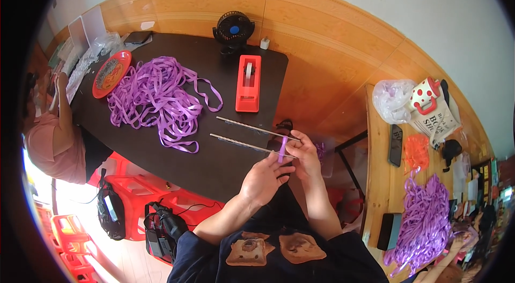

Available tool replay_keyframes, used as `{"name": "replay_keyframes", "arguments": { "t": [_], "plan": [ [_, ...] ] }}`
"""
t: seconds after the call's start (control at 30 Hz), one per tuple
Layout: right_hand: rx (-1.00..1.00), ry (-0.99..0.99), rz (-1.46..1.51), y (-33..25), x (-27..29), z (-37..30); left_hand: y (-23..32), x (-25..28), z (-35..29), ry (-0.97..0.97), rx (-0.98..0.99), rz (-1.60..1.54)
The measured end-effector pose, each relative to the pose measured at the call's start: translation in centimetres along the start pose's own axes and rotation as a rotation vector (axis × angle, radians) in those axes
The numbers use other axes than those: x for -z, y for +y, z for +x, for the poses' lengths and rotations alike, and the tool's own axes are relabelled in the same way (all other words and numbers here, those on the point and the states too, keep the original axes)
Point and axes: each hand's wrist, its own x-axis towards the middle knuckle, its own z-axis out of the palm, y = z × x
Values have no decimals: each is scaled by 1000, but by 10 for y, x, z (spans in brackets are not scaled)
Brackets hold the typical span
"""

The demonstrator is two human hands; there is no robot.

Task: Tying purple ribbons onto metal rods to create bows or bundles.

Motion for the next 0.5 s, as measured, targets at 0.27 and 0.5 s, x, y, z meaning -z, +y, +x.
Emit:
{"name": "replay_keyframes", "arguments": {
  "t": [0.27, 0.5],
  "plan": [
    [46, -363, 386, 65, 25, 33, -1, 4, 1, -20, 7, -3],
    [-140, -313, 662, 95, 32, 45, -5, 9, 1, -34, -5, -46]
  ]
}}
